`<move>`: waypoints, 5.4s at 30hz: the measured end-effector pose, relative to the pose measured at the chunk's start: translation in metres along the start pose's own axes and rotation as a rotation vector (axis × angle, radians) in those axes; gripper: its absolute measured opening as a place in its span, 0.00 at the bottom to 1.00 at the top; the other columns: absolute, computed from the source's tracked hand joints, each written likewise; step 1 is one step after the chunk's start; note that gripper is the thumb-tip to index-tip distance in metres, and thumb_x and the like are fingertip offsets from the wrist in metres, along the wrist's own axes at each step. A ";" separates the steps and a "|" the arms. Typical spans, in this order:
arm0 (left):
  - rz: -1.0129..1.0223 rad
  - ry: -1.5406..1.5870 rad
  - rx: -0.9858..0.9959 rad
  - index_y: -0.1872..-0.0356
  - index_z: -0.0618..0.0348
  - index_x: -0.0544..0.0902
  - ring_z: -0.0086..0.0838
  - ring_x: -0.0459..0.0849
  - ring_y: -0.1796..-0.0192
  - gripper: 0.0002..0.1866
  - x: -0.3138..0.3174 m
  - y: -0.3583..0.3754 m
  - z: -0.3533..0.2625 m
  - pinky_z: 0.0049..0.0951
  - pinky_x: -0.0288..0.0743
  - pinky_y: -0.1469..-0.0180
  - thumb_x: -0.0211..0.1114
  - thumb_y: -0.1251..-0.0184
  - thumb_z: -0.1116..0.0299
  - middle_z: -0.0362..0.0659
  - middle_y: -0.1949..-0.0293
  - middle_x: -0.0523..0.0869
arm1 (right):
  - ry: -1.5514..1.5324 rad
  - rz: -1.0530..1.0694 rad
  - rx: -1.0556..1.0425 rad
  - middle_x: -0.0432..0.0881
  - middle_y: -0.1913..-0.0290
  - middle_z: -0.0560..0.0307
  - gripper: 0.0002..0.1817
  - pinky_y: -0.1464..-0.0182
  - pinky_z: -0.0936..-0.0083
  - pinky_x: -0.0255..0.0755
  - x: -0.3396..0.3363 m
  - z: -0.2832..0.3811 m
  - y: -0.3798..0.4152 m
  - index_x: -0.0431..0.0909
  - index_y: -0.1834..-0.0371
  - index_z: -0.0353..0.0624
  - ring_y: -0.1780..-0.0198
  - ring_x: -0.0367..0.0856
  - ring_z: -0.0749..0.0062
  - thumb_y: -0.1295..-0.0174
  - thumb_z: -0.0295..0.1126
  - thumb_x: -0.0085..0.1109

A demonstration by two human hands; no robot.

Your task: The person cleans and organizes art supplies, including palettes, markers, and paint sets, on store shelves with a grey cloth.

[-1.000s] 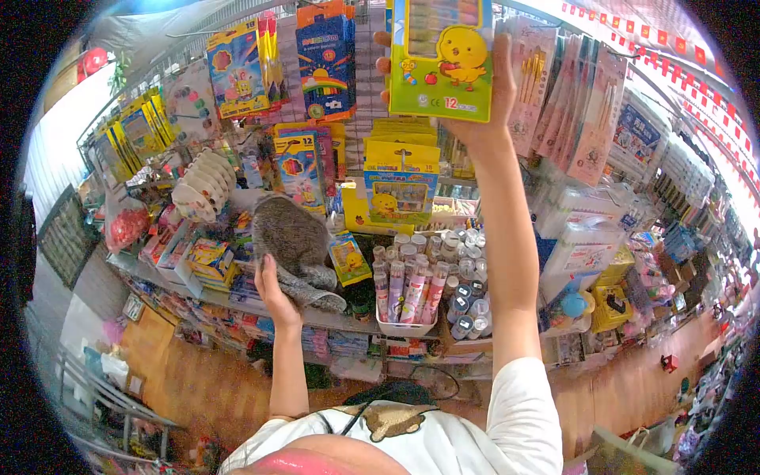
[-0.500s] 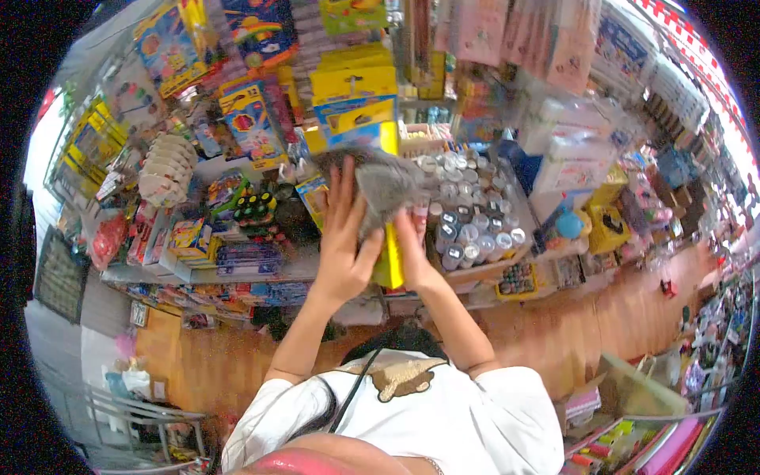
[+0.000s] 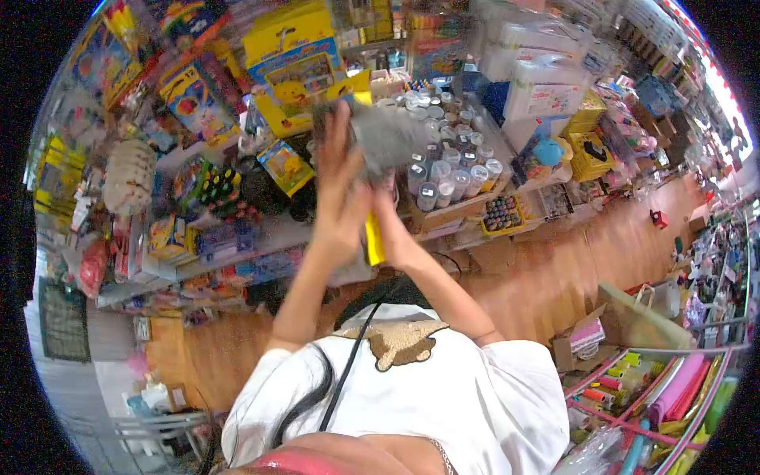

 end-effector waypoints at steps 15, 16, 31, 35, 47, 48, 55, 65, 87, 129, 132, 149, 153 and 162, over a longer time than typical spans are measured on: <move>-0.347 -0.075 -0.229 0.39 0.53 0.67 0.47 0.48 0.29 0.25 -0.079 0.037 0.018 0.49 0.40 0.32 0.50 0.38 0.62 0.48 0.31 0.54 | 0.041 0.098 0.268 0.59 0.36 0.57 0.40 0.36 0.70 0.54 0.030 -0.073 -0.006 0.50 0.32 0.46 0.37 0.60 0.67 0.38 0.63 0.35; -0.402 0.064 -0.317 0.39 0.58 0.66 0.44 0.48 0.29 0.24 -0.097 0.037 0.029 0.41 0.39 0.31 0.48 0.35 0.61 0.49 0.31 0.55 | 0.079 0.113 0.313 0.63 0.39 0.57 0.41 0.39 0.70 0.58 0.034 -0.084 -0.005 0.53 0.33 0.45 0.40 0.64 0.67 0.40 0.65 0.37; -0.511 -0.485 -0.490 0.36 0.55 0.63 0.44 0.42 0.27 0.24 -0.152 0.095 -0.032 0.54 0.32 0.33 0.41 0.30 0.56 0.48 0.29 0.48 | -0.176 0.392 0.375 0.48 0.30 0.52 0.37 0.30 0.69 0.43 0.112 -0.074 0.015 0.44 0.30 0.39 0.31 0.49 0.66 0.33 0.56 0.33; -0.617 -0.406 -0.732 0.36 0.63 0.59 0.41 0.42 0.27 0.28 -0.158 0.109 -0.004 0.53 0.34 0.32 0.41 0.30 0.56 0.49 0.29 0.47 | -0.057 0.415 0.537 0.53 0.33 0.52 0.40 0.33 0.65 0.50 0.103 -0.096 0.000 0.45 0.30 0.43 0.34 0.55 0.63 0.36 0.62 0.29; -0.576 -0.752 -0.619 0.43 0.55 0.70 0.41 0.50 0.29 0.22 -0.159 0.113 -0.021 0.56 0.38 0.33 0.46 0.34 0.58 0.45 0.32 0.57 | 0.119 0.587 0.331 0.51 0.31 0.54 0.39 0.32 0.63 0.47 0.108 -0.120 -0.021 0.45 0.30 0.43 0.32 0.52 0.62 0.35 0.60 0.29; -0.638 -0.744 -0.657 0.43 0.56 0.71 0.41 0.54 0.30 0.22 -0.176 0.118 -0.013 0.53 0.42 0.33 0.47 0.33 0.57 0.47 0.33 0.59 | 0.040 0.625 0.424 0.52 0.31 0.54 0.38 0.32 0.63 0.48 0.109 -0.123 -0.019 0.46 0.30 0.44 0.32 0.53 0.62 0.35 0.59 0.30; -0.882 -0.517 -0.837 0.42 0.65 0.69 0.47 0.68 0.38 0.26 -0.193 0.170 -0.001 0.34 0.60 0.37 0.49 0.33 0.54 0.56 0.38 0.66 | -0.225 0.392 0.683 0.66 0.39 0.54 0.33 0.41 0.61 0.64 0.128 -0.118 -0.018 0.56 0.34 0.46 0.41 0.68 0.61 0.35 0.57 0.34; -0.991 -0.464 -0.543 0.35 0.68 0.57 0.40 0.68 0.37 0.34 -0.212 0.182 -0.033 0.33 0.60 0.37 0.61 0.40 0.67 0.58 0.40 0.68 | -0.111 0.302 0.550 0.65 0.38 0.55 0.33 0.46 0.65 0.67 0.169 -0.123 -0.015 0.57 0.34 0.45 0.43 0.69 0.65 0.34 0.56 0.38; -0.987 -0.405 -0.706 0.33 0.68 0.47 0.50 0.58 0.33 0.30 -0.164 0.193 -0.056 0.37 0.54 0.35 0.47 0.30 0.65 0.62 0.35 0.55 | 0.004 0.675 0.279 0.67 0.42 0.46 0.32 0.46 0.70 0.65 0.201 -0.097 -0.051 0.54 0.34 0.35 0.45 0.69 0.62 0.37 0.40 0.53; -1.080 -0.274 -0.511 0.32 0.65 0.44 0.36 0.65 0.36 0.36 -0.199 0.133 -0.059 0.31 0.55 0.36 0.54 0.33 0.67 0.56 0.38 0.65 | 0.035 0.639 0.370 0.59 0.35 0.52 0.33 0.38 0.70 0.56 0.136 -0.109 -0.060 0.49 0.31 0.39 0.38 0.62 0.68 0.35 0.36 0.50; -1.127 -0.041 -0.467 0.31 0.64 0.44 0.28 0.59 0.35 0.39 -0.197 0.135 -0.062 0.29 0.51 0.34 0.58 0.35 0.65 0.50 0.35 0.59 | -0.019 0.607 0.596 0.60 0.35 0.51 0.32 0.38 0.68 0.57 0.142 -0.112 -0.054 0.49 0.31 0.39 0.38 0.64 0.64 0.36 0.35 0.48; -1.143 -0.394 -0.493 0.45 0.66 0.72 0.27 0.76 0.47 0.23 -0.206 0.154 -0.048 0.27 0.66 0.44 0.62 0.42 0.72 0.48 0.50 0.80 | 0.133 1.062 0.003 0.43 0.30 0.45 0.66 0.33 0.62 0.45 0.187 -0.103 -0.018 0.31 0.29 0.41 0.30 0.47 0.57 0.63 0.51 0.71; -1.408 -0.429 -0.464 0.44 0.63 0.72 0.23 0.74 0.48 0.23 -0.222 0.161 -0.032 0.25 0.62 0.42 0.64 0.42 0.70 0.42 0.52 0.80 | -0.029 1.045 0.115 0.46 0.31 0.45 0.61 0.34 0.62 0.49 0.156 -0.131 -0.002 0.30 0.29 0.42 0.33 0.53 0.57 0.59 0.47 0.66; -0.425 -0.179 -0.349 0.51 0.52 0.80 0.50 0.49 0.29 0.24 -0.145 0.162 -0.056 0.53 0.38 0.33 0.56 0.45 0.51 0.55 0.32 0.54 | -0.256 0.626 0.376 0.61 0.39 0.47 0.43 0.39 0.59 0.58 0.138 -0.137 -0.052 0.49 0.35 0.41 0.39 0.63 0.59 0.51 0.46 0.58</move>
Point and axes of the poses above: each hand's wrist, its own y-axis away from the middle knuckle, its own x-axis out of the palm, z = x × y, the point moved 2 cm from there along -y, towards the middle knuckle
